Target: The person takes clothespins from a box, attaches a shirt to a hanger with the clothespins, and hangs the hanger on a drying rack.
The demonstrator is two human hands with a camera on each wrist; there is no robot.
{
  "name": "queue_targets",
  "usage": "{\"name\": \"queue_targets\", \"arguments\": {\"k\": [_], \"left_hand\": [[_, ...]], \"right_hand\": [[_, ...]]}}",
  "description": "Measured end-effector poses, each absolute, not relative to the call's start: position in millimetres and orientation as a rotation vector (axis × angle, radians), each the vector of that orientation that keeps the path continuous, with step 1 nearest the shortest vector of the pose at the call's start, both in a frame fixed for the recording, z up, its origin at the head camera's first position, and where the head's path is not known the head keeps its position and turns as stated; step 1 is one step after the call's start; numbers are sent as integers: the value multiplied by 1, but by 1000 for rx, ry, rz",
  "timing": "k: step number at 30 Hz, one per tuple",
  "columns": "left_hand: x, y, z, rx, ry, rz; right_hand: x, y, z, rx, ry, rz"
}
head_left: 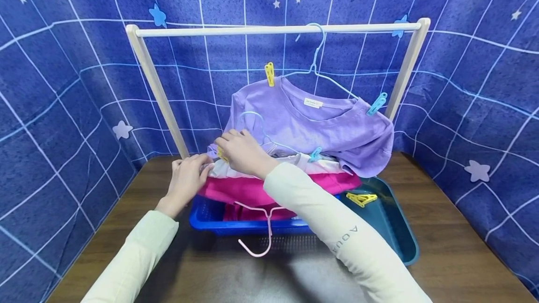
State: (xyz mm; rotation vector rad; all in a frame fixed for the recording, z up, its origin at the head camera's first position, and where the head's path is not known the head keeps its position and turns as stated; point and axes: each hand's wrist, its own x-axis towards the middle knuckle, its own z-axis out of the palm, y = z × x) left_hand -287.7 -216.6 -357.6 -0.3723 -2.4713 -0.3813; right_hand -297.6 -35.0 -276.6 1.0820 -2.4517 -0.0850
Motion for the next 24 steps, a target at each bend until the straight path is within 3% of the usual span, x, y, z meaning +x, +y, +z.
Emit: {"name": "queue_targets", "arguments": {"k": [24], "left_hand": [[-289, -218, -358, -367, -2492, -384]], "right_hand": [[-271, 33, -283, 1182, -2203, 31]]}}
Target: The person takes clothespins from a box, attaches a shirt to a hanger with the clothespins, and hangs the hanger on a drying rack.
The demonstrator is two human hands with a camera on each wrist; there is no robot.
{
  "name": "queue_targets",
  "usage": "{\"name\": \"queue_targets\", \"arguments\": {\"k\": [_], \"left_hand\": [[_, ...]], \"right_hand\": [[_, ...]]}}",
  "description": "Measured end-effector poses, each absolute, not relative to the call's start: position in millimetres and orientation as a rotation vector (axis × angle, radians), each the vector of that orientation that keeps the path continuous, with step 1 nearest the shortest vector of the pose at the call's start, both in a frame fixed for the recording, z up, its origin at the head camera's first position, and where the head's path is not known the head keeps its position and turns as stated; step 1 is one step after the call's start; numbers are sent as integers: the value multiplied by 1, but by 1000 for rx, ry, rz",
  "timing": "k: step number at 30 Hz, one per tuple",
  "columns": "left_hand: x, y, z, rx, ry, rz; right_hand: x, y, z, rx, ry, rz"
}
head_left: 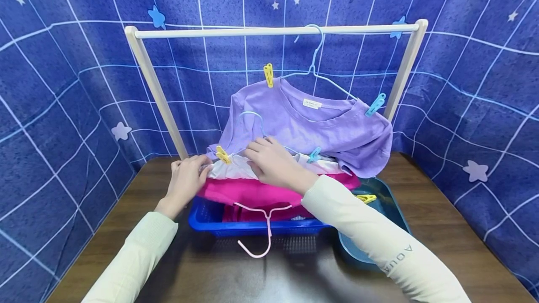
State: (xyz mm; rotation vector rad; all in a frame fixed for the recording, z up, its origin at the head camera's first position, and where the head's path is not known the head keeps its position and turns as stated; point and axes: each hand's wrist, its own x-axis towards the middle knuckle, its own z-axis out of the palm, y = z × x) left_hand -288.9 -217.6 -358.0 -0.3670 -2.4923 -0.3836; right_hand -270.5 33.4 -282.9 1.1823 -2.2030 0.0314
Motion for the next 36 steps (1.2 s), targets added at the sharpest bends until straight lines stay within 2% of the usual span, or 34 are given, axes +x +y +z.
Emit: {"name": "queue_targets", "arguments": {"k": [15, 36], "left_hand": [[-288, -218, -357, -355, -2502, -379], [-288, -217, -358, -363, -2495, -396]], "right_hand": [[-271, 100, -293, 1102, -2101, 165], [-273, 184, -313, 836, -2210, 308]]}}
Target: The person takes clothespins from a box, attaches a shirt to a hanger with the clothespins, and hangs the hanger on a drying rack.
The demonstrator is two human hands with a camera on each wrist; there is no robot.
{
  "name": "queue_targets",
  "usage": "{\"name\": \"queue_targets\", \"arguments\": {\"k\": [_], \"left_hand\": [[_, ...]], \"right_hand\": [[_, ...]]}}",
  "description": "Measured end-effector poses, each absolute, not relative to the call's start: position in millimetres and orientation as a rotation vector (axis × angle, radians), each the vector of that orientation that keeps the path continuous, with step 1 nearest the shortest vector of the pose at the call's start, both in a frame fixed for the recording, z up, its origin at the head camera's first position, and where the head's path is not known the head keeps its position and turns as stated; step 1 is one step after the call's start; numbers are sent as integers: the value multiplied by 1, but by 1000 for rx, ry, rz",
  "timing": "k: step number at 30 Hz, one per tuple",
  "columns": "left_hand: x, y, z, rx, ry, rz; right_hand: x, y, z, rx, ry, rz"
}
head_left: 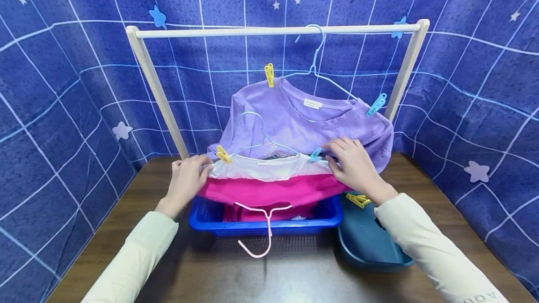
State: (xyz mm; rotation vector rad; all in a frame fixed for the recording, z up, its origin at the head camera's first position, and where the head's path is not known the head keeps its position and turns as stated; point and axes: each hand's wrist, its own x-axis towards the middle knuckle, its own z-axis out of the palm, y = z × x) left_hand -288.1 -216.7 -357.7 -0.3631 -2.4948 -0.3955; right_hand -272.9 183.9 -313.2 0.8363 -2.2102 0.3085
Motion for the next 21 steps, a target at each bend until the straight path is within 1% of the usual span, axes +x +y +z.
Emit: {"name": "queue_targets", "arguments": {"k": [7, 21], "left_hand": [[-287, -217, -358, -366, -2494, -398], [-287, -217, -357, -359, -2504, -396]], "right_hand": [[-277, 197, -327, 794, -2255, 290], [-284, 204, -350, 707, -2421, 176]]}}
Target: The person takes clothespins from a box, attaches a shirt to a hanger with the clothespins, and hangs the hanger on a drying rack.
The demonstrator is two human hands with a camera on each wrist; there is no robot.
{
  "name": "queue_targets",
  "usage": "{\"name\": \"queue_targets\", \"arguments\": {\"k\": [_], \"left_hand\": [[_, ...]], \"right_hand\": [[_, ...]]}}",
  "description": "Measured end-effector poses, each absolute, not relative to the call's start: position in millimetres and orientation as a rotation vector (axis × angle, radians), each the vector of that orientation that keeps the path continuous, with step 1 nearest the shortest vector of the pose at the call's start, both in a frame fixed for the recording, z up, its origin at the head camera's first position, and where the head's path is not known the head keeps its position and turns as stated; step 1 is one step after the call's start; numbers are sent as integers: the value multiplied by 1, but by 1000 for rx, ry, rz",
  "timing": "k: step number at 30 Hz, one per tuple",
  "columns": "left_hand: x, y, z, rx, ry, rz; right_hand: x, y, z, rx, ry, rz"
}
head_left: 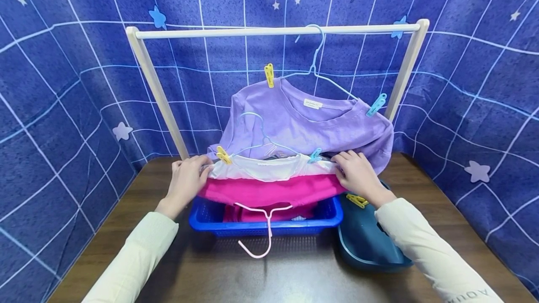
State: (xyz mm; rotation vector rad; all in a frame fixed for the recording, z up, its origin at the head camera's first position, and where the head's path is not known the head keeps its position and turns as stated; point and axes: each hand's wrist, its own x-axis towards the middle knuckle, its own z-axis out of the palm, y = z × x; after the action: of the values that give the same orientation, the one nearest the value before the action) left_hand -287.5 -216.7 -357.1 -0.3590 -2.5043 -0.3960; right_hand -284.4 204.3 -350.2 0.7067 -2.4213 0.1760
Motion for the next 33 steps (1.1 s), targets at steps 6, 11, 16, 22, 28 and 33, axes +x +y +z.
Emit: {"name": "queue_targets", "arguments": {"k": [6, 11, 16, 22, 28, 33], "left_hand": [[-287, -217, -357, -358, -2505, -392], [-287, -218, -358, -365, -2503, -392], [-287, -219, -358, -379, -2480, -375], [-286, -219, -352, -375, -2453, -361], [-287, -219, -338, -391, -2403, -356], [-288, -218, -323, -411, -2364, -360]], "right_hand": [[-287, 205, -353, 666, -2434, 114], [-286, 207, -354, 634, -2419, 93], [-286, 208, -354, 637, -2380, 92], [-283, 208, -349, 639, -2347, 129], [-280, 207, -342, 636, -2271, 188], [-278, 207, -335, 637, -2207, 203]]}}
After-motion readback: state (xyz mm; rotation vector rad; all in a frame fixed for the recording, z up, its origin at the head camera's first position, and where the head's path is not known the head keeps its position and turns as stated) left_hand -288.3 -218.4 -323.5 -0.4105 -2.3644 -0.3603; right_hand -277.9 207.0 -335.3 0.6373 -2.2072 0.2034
